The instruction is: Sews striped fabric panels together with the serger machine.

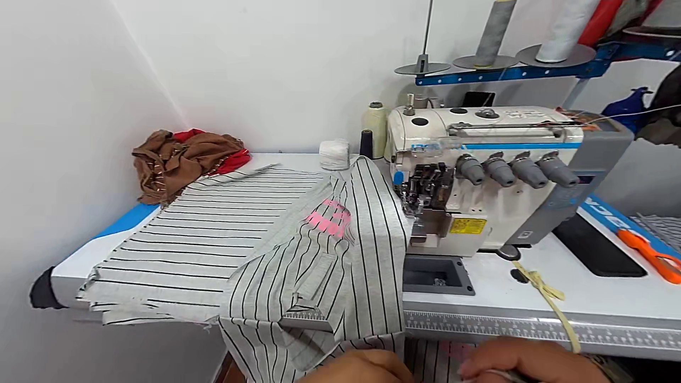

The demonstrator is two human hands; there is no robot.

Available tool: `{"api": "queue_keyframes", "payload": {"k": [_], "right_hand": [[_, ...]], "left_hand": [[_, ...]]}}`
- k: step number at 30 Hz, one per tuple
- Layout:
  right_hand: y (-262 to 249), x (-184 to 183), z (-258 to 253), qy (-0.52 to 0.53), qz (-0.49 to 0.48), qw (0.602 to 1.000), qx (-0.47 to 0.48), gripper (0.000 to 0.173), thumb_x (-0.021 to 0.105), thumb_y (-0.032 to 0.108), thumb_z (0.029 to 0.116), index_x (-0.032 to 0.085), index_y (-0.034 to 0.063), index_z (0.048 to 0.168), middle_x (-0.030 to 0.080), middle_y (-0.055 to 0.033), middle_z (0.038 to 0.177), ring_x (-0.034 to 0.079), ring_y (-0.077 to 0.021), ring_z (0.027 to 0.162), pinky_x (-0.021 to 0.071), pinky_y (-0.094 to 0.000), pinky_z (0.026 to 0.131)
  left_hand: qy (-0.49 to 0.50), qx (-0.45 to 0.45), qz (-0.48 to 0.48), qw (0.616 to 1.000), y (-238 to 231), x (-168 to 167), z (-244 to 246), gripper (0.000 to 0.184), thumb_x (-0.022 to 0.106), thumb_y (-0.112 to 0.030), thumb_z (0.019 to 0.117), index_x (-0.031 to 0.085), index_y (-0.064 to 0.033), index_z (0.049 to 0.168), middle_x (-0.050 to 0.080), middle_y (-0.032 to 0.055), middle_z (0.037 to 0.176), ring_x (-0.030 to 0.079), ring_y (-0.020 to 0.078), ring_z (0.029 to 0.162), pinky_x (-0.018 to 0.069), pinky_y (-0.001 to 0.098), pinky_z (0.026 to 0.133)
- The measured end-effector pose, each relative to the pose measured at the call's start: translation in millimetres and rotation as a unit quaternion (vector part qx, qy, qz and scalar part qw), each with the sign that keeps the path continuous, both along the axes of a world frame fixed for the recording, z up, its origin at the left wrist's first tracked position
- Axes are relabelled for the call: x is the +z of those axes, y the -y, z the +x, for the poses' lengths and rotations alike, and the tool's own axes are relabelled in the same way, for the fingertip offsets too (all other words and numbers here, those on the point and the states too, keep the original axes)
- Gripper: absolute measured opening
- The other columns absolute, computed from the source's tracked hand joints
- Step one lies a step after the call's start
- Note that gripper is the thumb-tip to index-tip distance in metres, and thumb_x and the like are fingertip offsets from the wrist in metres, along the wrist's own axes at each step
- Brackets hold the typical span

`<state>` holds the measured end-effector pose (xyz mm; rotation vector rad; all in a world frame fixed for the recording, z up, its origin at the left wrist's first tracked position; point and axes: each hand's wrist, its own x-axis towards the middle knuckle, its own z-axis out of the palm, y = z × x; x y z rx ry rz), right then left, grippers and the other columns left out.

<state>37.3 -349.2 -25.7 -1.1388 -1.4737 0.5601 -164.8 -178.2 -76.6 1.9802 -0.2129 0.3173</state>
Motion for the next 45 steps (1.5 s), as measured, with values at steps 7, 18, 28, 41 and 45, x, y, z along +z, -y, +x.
{"api": "queue_keyframes", "payload": {"k": [7,18,28,41,45], "right_hand": [[-35.4,10.6,-22.6,-0.177,-0.071,0.971,0.143,0.049,0.057,0.007,0.103,0.043,-0.0047,0.149,0.072,0.0028,0.123,0.069,-0.0047,0.106,0.0588,-0.029,0.092],[-106.7,-64.3,-1.7,-0.194,-0.15,0.966,-0.08,0.024,0.063,0.005,0.0957,0.062,0.0024,0.119,0.077,-0.0009,0.1,0.074,-0.0085,0.089,0.0626,-0.0261,0.08],[-113.8,-80.1,-5.3,-0.06,-0.025,0.971,-0.232,0.027,0.066,0.031,0.0972,0.076,0.0086,0.086,0.069,-0.0003,0.095,0.065,0.0007,0.08,0.0551,-0.015,0.067],[-105.1,-73.7,-15.9,-0.077,-0.016,0.976,-0.201,0.026,0.078,0.026,0.0893,0.075,0.008,0.071,0.07,0.0026,0.078,0.062,0.0046,0.074,0.0513,-0.0119,0.064],[-103.7,-68.6,-15.6,-0.098,-0.024,0.971,-0.218,0.026,0.081,0.025,0.0856,0.072,0.0093,0.067,0.066,0.0055,0.072,0.059,0.0059,0.066,0.049,-0.0113,0.058]], "left_hand": [[0.136,0.157,-0.139,0.968,-64.4,94.7,-34.4,0.017,0.067,-0.037,0.0967,0.075,-0.0283,0.109,0.074,-0.0151,0.089,0.067,-0.008,0.078,0.0559,0.0112,0.069],[-0.119,0.161,0.279,0.939,-138.6,110.8,120.5,0.02,0.065,-0.02,0.1013,0.075,-0.0055,0.11,0.074,0.0088,0.099,0.068,0.0168,0.091,0.0542,0.0404,0.083],[-0.066,0.141,0.275,0.949,-141.9,101.2,130.9,0.016,0.072,-0.023,0.0963,0.077,-0.0086,0.102,0.075,0.0029,0.098,0.068,0.0086,0.091,0.0546,0.0319,0.082],[-0.145,0.181,0.279,0.932,-140.6,111.9,119.5,0.016,0.072,-0.027,0.0961,0.075,-0.0113,0.094,0.068,-0.003,0.08,0.059,0.0044,0.071,0.0467,0.0266,0.065],[-0.15,0.196,0.276,0.929,-141.9,112.8,121.2,0.017,0.073,-0.028,0.0955,0.074,-0.0105,0.093,0.066,-0.0029,0.077,0.057,0.0042,0.068,0.0458,0.0253,0.063]]}}
